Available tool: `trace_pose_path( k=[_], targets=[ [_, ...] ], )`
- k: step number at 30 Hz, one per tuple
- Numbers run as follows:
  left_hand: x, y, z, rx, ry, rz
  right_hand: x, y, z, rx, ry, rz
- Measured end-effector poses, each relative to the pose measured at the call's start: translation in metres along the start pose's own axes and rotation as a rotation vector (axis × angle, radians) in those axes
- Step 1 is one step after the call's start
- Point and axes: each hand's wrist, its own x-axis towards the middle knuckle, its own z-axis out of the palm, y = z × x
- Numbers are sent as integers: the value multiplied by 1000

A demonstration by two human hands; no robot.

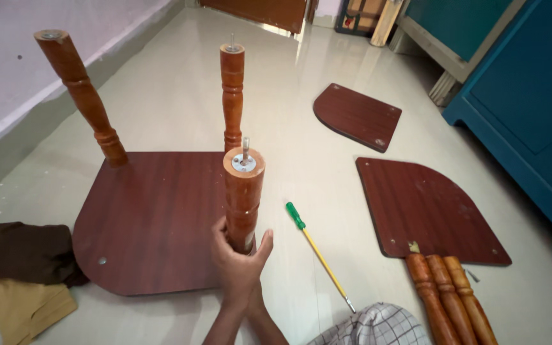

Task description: The person assembles a small wooden table by inserting four turned legs into the underside of the tabletop and tightening them by hand. The tabletop is then flipped upright to complete the assembly.

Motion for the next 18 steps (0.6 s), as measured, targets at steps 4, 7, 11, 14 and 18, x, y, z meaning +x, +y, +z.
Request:
trace_pose_path(
  k=[4,7,11,14,18],
  targets=[
    [14,-8,11,-12,-35,-102,9,8,-7,-32,-4,15],
    [24,-24,5,-75,-140,-46,13,12,-5,-34,-15,31],
    [28,-34,-1,-194,-273,-30,14,17,-2,-38,-28,36],
    [28,-36,-4,-212,-317,-43,13,20,-5,-51,-28,36],
    [26,-39,-6,-218,-318,-43,13,22,-13,-69,-15,31]
  ],
)
